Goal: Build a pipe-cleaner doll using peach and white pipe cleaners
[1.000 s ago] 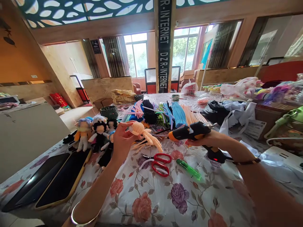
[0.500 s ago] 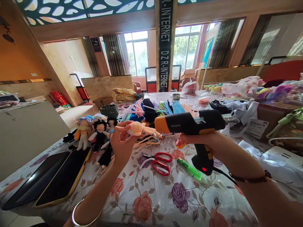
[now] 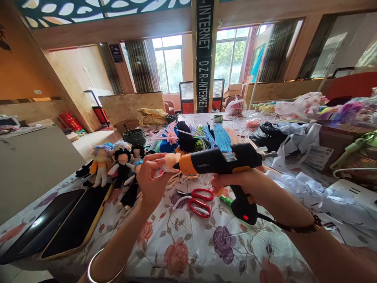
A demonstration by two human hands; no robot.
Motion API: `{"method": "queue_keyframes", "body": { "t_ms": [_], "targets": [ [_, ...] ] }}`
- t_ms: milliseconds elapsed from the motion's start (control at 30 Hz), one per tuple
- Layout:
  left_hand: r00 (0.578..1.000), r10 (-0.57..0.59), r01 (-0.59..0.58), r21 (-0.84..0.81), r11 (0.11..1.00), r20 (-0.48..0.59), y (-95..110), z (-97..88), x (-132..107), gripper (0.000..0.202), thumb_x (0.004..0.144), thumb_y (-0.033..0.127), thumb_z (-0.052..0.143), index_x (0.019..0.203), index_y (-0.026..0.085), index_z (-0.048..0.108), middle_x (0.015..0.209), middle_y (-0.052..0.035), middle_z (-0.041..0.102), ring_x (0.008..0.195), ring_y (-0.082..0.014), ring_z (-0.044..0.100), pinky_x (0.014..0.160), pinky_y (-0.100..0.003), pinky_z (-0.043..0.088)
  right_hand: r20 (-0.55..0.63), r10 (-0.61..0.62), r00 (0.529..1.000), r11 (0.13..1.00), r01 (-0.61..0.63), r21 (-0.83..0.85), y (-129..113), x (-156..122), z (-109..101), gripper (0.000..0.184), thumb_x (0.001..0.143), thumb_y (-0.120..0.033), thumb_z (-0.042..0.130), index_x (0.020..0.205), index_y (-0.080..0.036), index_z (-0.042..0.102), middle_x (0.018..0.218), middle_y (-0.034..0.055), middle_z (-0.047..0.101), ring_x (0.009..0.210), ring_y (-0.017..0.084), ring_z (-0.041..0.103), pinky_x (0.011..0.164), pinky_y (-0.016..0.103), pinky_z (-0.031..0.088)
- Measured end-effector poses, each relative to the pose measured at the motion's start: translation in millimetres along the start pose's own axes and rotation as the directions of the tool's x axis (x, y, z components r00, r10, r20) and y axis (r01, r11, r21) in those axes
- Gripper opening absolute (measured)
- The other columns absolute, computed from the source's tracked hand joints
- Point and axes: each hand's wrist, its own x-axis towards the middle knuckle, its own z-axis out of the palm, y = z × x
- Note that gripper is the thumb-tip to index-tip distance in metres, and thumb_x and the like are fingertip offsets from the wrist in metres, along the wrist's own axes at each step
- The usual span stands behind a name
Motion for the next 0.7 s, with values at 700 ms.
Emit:
{"method": "queue_keyframes", "body": {
  "t_ms": [700],
  "targets": [
    [0.999,0.025,-0.025,0.003,1.0,0.021,0.8,-0.6,-0.9,0.027,0.069,0.014,0.074,0.084,0.02,0.052,0.097,-0.0018,0.064,0.087,-0.0136,0.064,0.073,-0.029,0.055,0.115,0.068,0.991,0.989,-0.083,0.126,-2.1,1.1,3.5,0.012,0.056,-0.026,0.073,0.053,-0.019,0.065,0.052,-0.0014,0.062,0.058,0.016,0.058,0.064,0.029,0.043]
  ]
}}
